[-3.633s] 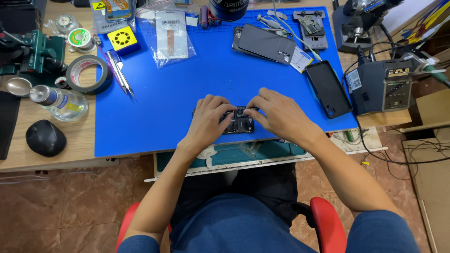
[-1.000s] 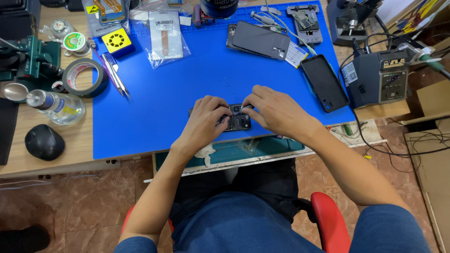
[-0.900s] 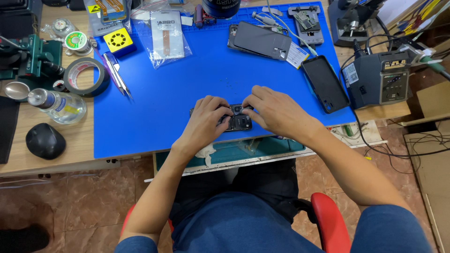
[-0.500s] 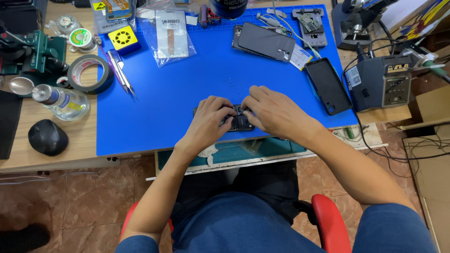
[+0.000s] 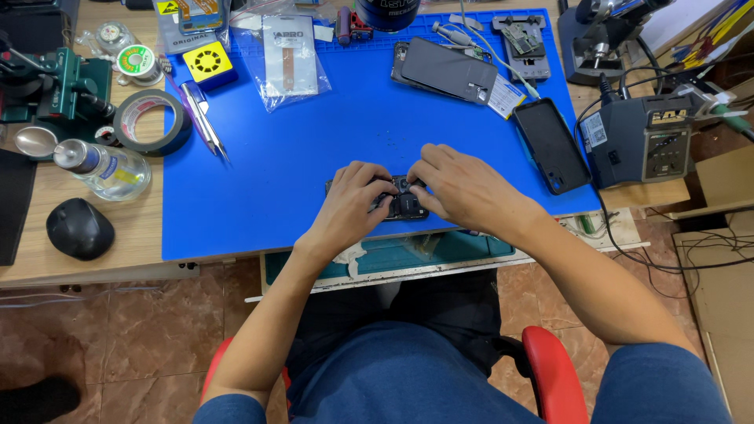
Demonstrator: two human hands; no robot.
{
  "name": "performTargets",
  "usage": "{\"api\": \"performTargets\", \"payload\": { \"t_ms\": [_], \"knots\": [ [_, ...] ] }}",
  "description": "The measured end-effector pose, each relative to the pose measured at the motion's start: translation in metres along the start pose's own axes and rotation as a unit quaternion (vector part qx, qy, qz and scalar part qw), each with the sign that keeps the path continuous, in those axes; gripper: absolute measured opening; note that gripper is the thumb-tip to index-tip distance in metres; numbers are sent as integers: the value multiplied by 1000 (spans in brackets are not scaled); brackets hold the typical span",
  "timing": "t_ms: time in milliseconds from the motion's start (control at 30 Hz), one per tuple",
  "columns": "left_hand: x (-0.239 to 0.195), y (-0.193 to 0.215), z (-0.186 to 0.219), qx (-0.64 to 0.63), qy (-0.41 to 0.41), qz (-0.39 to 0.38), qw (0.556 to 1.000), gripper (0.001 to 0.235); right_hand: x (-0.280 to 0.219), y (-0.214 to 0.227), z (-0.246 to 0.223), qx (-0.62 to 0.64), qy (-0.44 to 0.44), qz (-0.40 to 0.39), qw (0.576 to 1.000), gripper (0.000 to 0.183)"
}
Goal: The person disassembles a smartphone on a blue mat, using a screwdriver to remove screws and a plastic pry tool to separate the back cover. They lift the battery and internal components, then reassemble the phone by aligning the back cover and securing it.
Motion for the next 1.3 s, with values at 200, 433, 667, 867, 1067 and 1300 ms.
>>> {"api": "performTargets", "payload": {
  "t_ms": [200, 433, 667, 867, 1067, 1300],
  "knots": [
    [0, -3, -1, 0, 3, -2, 1000, 2, 0, 5, -8, 9, 21, 7, 1000, 17],
    [-2, -2, 0, 6, 3, 0, 1000, 3, 2, -1, -12, -29, 27, 4, 999, 18],
    [-2, -5, -2, 0, 1, -5, 1000, 3, 11, -27, -9, -111, -4, 24, 994, 32],
    [-2, -4, 0, 10, 7, -6, 1000, 6, 21, -4, -19, -124, 19, 26, 992, 20],
    [-1, -3, -1, 3, 7, -5, 1000, 5, 15, 8, -16, -28, -15, -71, 997, 23],
    [2, 8, 2, -61, 41, -17, 997, 19, 4, 34, 4, 78, -36, -38, 996, 29]
  ]
}}
Point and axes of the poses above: each hand's wrist, its own x-axis towards the middle knuckle, its own y-axis out of the back of the hand, z = x × y, the point moved 8 cm from there along x, towards the middle knuckle, and after that the axes turned 5 degrees about -y, right-handed, at the moved point
